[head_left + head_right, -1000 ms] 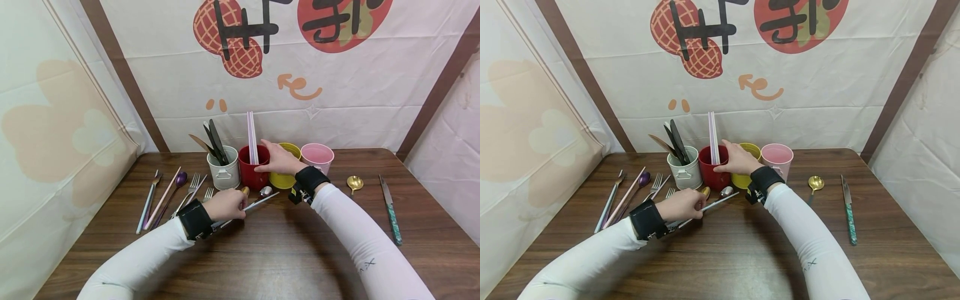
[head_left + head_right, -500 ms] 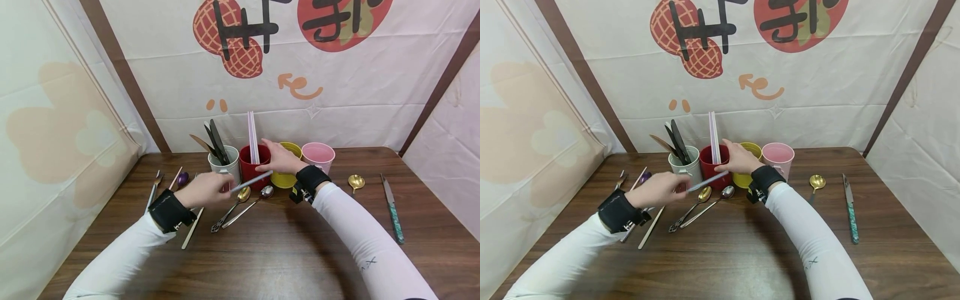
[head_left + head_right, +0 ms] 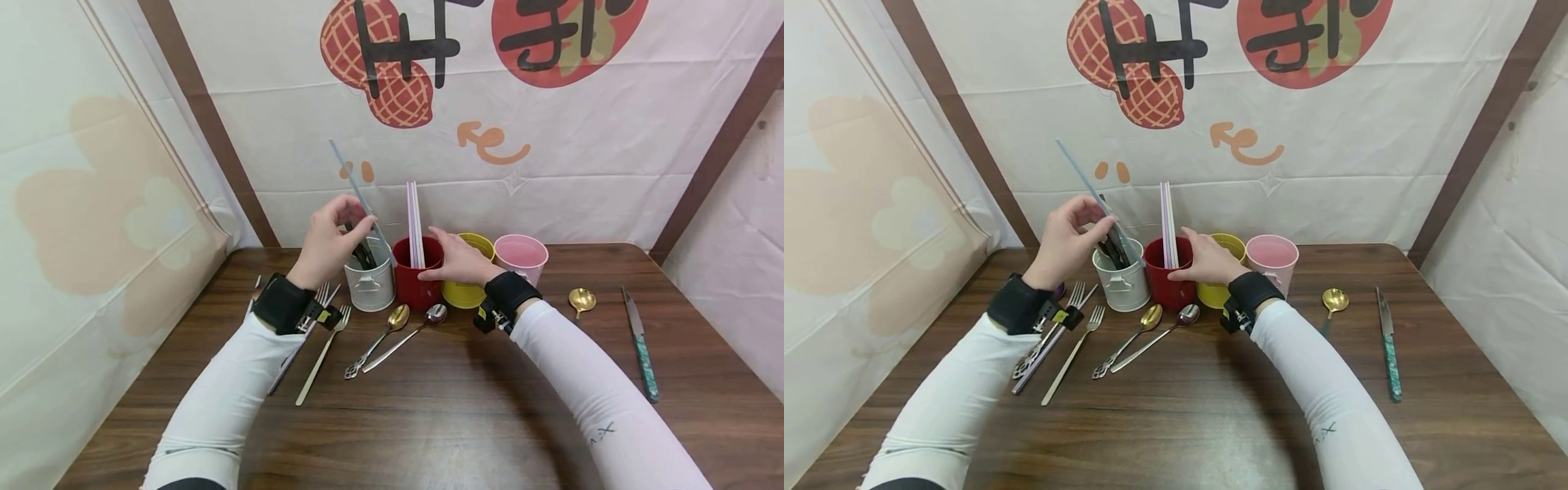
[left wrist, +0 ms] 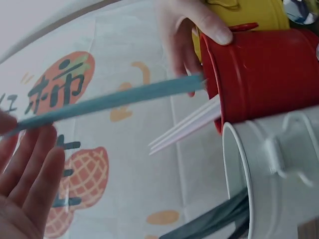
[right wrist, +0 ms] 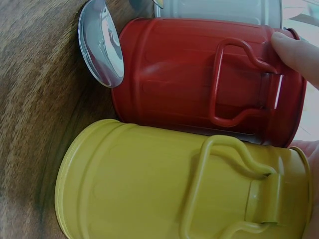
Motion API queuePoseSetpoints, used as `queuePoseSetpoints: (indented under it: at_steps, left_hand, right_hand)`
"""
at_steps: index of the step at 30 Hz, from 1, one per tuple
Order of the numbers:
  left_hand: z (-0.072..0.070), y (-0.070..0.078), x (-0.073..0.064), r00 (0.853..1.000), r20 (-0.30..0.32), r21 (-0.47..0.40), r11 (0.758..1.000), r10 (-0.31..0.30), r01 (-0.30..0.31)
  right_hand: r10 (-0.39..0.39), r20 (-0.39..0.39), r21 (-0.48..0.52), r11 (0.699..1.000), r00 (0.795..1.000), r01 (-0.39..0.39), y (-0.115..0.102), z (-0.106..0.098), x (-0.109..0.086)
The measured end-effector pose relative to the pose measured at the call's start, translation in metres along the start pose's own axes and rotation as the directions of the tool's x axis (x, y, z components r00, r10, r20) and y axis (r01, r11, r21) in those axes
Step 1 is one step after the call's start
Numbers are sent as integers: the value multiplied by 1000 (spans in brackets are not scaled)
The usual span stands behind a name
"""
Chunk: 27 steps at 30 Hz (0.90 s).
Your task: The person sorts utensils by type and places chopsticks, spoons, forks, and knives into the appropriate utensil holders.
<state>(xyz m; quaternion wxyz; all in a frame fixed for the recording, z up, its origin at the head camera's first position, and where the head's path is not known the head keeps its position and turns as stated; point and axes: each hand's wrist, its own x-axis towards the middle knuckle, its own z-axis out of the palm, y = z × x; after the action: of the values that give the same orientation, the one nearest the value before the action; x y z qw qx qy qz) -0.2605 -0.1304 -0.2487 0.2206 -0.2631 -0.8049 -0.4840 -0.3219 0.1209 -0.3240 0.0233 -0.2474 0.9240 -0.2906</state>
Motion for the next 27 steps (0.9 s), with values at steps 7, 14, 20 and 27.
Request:
queuePoseSetpoints:
  at_steps: [7, 14, 20, 27]
  left_hand:
    - [18, -11, 17, 997, -42, -70, 996, -59, 56]
    - [38, -33, 21, 993, 63, 48, 994, -104, 101]
    - [47, -42, 20, 967, 157, 236, 958, -201, 160]
    - [55, -46, 22, 926, 230, 377, 905, -299, 199]
  right_hand:
    - [12, -9, -6, 1000, 1000, -12, -3, 1, -2]
    - [5, -11, -6, 1000, 1000, -5, -6, 1, -3]
    - [3, -3, -6, 1000, 1000, -3, -6, 1, -2]
    - [25, -6, -47, 999, 1000, -25, -5, 0, -3]
